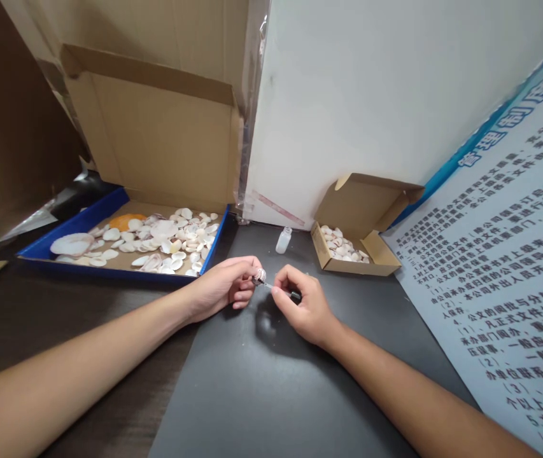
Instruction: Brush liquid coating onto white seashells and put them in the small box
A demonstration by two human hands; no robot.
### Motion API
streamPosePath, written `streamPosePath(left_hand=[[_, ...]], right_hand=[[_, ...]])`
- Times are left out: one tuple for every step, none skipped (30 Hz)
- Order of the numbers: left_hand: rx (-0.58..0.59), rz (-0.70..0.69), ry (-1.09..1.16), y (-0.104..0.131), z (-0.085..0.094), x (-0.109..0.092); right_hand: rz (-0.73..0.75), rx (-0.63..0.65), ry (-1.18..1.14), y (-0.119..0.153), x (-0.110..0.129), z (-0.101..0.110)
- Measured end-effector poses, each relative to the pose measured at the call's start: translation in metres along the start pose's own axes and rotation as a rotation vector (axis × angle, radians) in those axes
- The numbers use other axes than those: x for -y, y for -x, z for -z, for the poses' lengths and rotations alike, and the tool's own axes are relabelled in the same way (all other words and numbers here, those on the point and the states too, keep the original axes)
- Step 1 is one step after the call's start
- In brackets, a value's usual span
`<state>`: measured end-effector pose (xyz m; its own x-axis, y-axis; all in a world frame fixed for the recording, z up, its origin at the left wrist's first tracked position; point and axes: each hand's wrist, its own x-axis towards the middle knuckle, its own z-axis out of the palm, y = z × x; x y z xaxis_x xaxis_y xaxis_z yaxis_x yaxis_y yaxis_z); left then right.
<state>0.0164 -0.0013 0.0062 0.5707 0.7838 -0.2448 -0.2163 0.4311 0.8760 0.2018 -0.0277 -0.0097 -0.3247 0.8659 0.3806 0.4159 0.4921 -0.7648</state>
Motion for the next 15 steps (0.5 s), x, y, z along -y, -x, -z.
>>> streamPosePath(left_hand=[[0.003,0.001,-0.005,0.0002,-0.0003,-0.0001],[0.006,0.002,-0.010,0.0004,-0.0006,-0.0002],[0.009,0.001,-0.013,0.0005,-0.0007,-0.0002],[0.011,-0.002,-0.015,0.0005,-0.0008,-0.0001],[0.011,-0.006,-0.016,0.0005,-0.0007,0.0001],[0.013,-0.009,-0.016,0.0004,-0.0005,0.0003],[0.014,-0.012,-0.015,0.0002,-0.0002,0.0005],[0.015,-0.014,-0.015,0.0000,0.0001,0.0007],[0.017,-0.015,-0.014,-0.0002,0.0004,0.0009],[0.018,-0.016,-0.014,-0.0004,0.0007,0.0010],[0.019,-0.016,-0.016,-0.0005,0.0010,0.0012],[0.020,-0.018,-0.017,-0.0006,0.0011,0.0013],[0.020,-0.019,-0.017,-0.0006,0.0011,0.0014],[0.020,-0.019,-0.016,-0.0005,0.0010,0.0014],[0.019,-0.021,-0.014,-0.0005,0.0009,0.0014]], right_hand=[[0.003,-0.004,-0.019,0.0004,0.0002,0.0002],[0.005,-0.008,-0.034,0.0008,0.0004,0.0003],[0.004,-0.009,-0.044,0.0011,0.0005,0.0003],[0.003,-0.008,-0.047,0.0012,0.0005,0.0001],[0.001,-0.006,-0.044,0.0011,0.0006,-0.0002],[-0.004,-0.003,-0.039,0.0009,0.0006,-0.0005],[-0.007,-0.003,-0.032,0.0006,0.0006,-0.0008],[-0.010,-0.003,-0.027,0.0003,0.0007,-0.0010],[-0.011,-0.005,-0.022,0.0000,0.0008,-0.0012],[-0.012,-0.006,-0.017,-0.0003,0.0009,-0.0012],[-0.013,-0.007,-0.012,-0.0004,0.0011,-0.0013],[-0.013,-0.006,-0.006,-0.0005,0.0012,-0.0012],[-0.013,-0.005,0.000,-0.0004,0.0014,-0.0012],[-0.014,-0.003,0.005,-0.0003,0.0014,-0.0012],[-0.015,-0.001,0.009,-0.0002,0.0014,-0.0012]])
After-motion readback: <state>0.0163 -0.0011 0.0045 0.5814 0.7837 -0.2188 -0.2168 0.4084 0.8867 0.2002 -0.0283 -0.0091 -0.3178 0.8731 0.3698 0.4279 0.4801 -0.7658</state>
